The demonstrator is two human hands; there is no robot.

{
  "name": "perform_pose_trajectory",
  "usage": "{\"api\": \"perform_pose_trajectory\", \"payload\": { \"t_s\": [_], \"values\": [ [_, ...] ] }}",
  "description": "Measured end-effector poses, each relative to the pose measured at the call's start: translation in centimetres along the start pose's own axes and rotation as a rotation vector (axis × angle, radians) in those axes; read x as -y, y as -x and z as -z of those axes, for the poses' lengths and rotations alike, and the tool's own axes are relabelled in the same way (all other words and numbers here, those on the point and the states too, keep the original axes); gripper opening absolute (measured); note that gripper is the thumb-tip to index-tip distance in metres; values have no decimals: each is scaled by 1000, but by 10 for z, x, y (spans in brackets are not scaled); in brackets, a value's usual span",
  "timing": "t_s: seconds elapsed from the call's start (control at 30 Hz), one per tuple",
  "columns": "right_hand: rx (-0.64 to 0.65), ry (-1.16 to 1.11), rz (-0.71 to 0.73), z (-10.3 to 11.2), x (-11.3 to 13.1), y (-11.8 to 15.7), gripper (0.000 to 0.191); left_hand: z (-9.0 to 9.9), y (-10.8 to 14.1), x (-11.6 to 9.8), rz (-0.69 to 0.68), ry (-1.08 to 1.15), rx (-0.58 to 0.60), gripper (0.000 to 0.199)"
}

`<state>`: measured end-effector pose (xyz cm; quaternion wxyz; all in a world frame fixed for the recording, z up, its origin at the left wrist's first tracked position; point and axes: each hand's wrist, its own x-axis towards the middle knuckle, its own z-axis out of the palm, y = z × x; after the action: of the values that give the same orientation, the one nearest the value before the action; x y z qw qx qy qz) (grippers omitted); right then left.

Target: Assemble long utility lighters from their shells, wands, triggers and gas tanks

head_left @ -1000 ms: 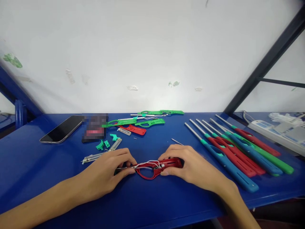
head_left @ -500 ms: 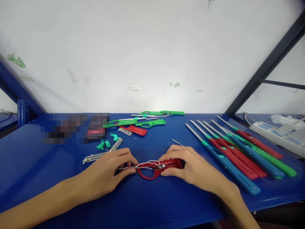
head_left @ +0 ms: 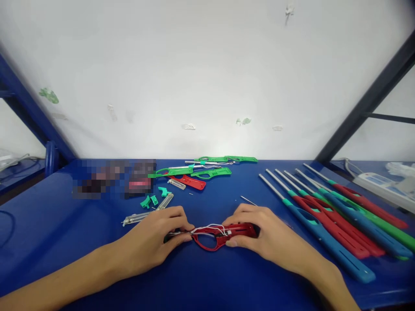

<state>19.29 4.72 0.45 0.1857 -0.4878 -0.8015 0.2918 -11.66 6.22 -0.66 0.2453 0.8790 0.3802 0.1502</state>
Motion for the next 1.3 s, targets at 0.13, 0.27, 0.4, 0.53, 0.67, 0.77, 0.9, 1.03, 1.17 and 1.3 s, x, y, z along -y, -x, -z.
{"api": "perform_pose_trajectory", "payload": {
  "t_s": [0.13,0.27,0.4,0.53,0.67,0.77,0.9,1.03,1.17,1.3],
  "values": [
    [19,7,-37,-1,-2,-1,17,0,-1,-3,-8,0,-23,21],
    [56,15,-60,-2,-1,-4,18,-1,-2,-4,18,16,-69,18],
    [51,17,-46,-3,0,-4,16,-1,-4,-7,54,40,-97,15],
    [63,25,5,-7,-10,-4,24,-2,-5,-7,71,55,-118,16],
    [63,23,23,-12,-20,-6,28,-5,-3,-5,56,51,-137,15],
    [75,12,10,-13,-21,-7,29,-7,-1,-4,24,38,-158,13],
    [85,8,-7,-12,-20,-9,27,-10,1,-3,-21,20,-184,13],
    [59,-19,21,-12,-20,-9,28,-12,2,0,-57,-5,-197,16],
    [68,-4,20,-11,-19,-8,29,-14,3,2,-94,-30,-209,24],
    [64,12,12,-11,-19,-7,29,-14,3,3,-121,-54,-218,29]
  ]
}}
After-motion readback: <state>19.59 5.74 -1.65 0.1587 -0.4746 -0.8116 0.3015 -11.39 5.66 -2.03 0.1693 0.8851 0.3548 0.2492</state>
